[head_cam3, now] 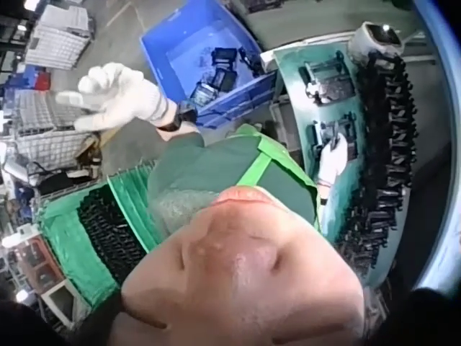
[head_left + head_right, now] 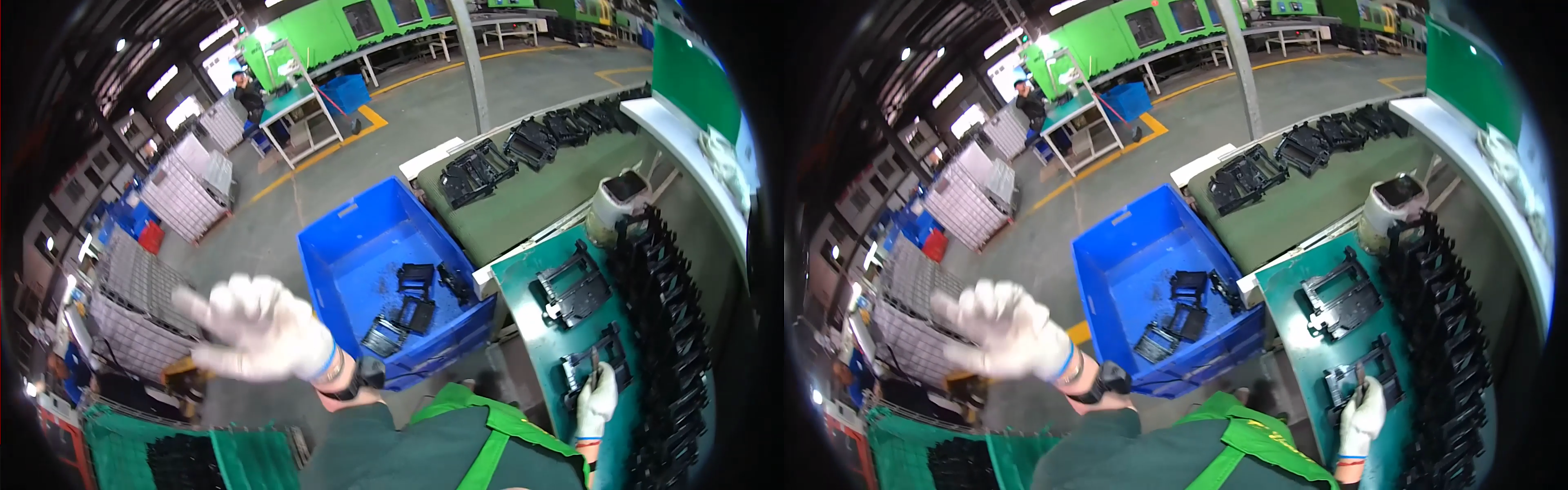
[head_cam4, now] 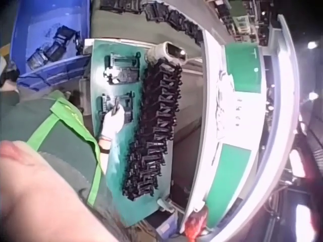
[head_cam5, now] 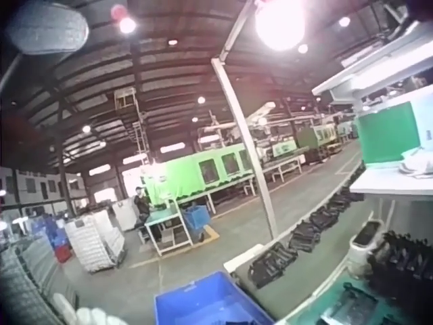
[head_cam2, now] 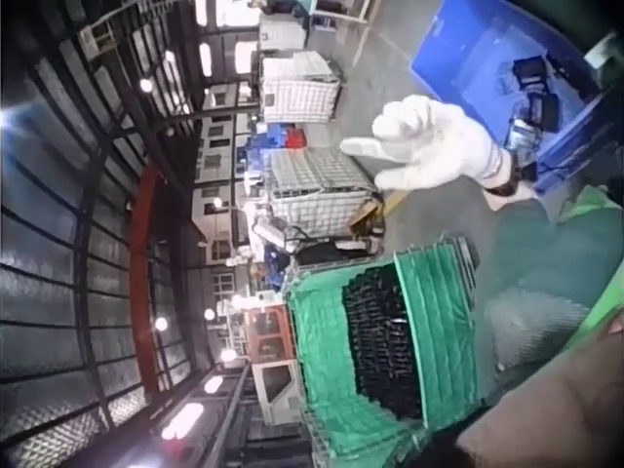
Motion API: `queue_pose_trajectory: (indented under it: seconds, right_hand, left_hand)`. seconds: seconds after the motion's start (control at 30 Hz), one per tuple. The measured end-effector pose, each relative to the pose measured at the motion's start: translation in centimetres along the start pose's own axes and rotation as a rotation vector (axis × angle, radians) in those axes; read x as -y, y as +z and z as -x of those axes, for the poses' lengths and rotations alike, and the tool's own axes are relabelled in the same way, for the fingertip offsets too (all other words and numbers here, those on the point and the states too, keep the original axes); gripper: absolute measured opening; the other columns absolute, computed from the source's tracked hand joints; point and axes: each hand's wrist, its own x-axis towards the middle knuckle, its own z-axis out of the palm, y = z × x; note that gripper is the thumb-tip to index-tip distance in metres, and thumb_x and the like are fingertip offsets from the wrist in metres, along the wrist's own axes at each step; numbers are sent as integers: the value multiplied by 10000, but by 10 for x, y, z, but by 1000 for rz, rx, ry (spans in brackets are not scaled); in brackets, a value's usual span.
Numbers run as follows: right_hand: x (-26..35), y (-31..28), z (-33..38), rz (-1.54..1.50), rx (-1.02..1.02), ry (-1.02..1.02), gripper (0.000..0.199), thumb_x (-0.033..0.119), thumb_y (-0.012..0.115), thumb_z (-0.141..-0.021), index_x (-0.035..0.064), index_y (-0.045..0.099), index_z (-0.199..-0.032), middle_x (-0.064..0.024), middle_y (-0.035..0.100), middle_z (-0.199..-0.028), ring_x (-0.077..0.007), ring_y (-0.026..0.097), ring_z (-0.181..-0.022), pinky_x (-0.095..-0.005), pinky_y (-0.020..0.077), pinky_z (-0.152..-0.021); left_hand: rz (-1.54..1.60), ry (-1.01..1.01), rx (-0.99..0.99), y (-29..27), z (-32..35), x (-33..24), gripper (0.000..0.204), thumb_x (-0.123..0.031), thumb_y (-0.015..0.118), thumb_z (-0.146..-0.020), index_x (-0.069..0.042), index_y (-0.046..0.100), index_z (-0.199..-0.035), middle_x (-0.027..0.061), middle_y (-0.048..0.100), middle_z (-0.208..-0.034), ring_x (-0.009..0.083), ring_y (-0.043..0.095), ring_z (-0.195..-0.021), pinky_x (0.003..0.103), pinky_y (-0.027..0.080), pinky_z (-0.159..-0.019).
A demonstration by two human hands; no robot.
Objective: The person picks up black plastic frames from a table, trims them using shears, and places them into a blue bin before restacking the remaining frames.
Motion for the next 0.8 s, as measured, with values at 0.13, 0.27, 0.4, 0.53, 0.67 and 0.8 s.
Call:
queue_pose_trajectory:
  seconds: [0.13,0.27,0.4,0.53,0.67,0.8]
  right_hand:
    - [4,-5,-2,0,32,81,304,26,628,-909,72,665,-1207,-184,710,-1055,-371,695,-975,-428,541,-868]
    - [11,-11,-6,71,115,124,403,17,642,-884,80,635,-1281,-177,705,-1136,-366,691,-1031,-422,534,-910]
    - [64,-27,-10,58,110,150,308,80,637,-935,65,628,-1243,-143,698,-1049,-297,672,-944,-386,517,-877]
    - [111,-33,-12,105,221,247,367,126,695,-905,95,629,-1264,-134,708,-1079,-304,685,-974,-386,523,-893]
    - [126,-37,-6,74,345,112,482,128,749,-837,134,624,-1303,-127,715,-1118,-314,699,-1018,-375,528,-928]
    - [126,-44,-1,152,547,133,782,302,854,-835,55,496,-1486,-226,622,-1365,-344,609,-1245,-431,463,-1096]
  left_hand:
    - [-894,-124,-23,-90,15,78,307,-285,509,-1046,-39,588,-1211,61,616,-840,169,546,-636,312,453,-541]
    - [-1892,-820,732,-199,136,107,172,-225,587,-933,-69,647,-974,187,684,-857,322,690,-717,462,566,-632]
    - [-1278,-1489,1501,-185,305,39,330,-364,589,-869,-91,729,-993,192,747,-906,357,738,-809,498,586,-747]
    - [-934,-1718,1766,-193,356,35,457,-464,556,-925,-99,738,-1133,208,724,-1163,396,694,-1071,499,529,-944]
    - [-1059,-1780,1551,-249,326,72,479,-463,562,-921,-101,735,-1183,208,703,-1241,375,671,-1151,470,511,-1005]
    - [-1260,-1913,970,-311,321,99,466,-442,554,-918,-143,718,-1236,193,709,-1241,384,661,-1170,470,509,-1022]
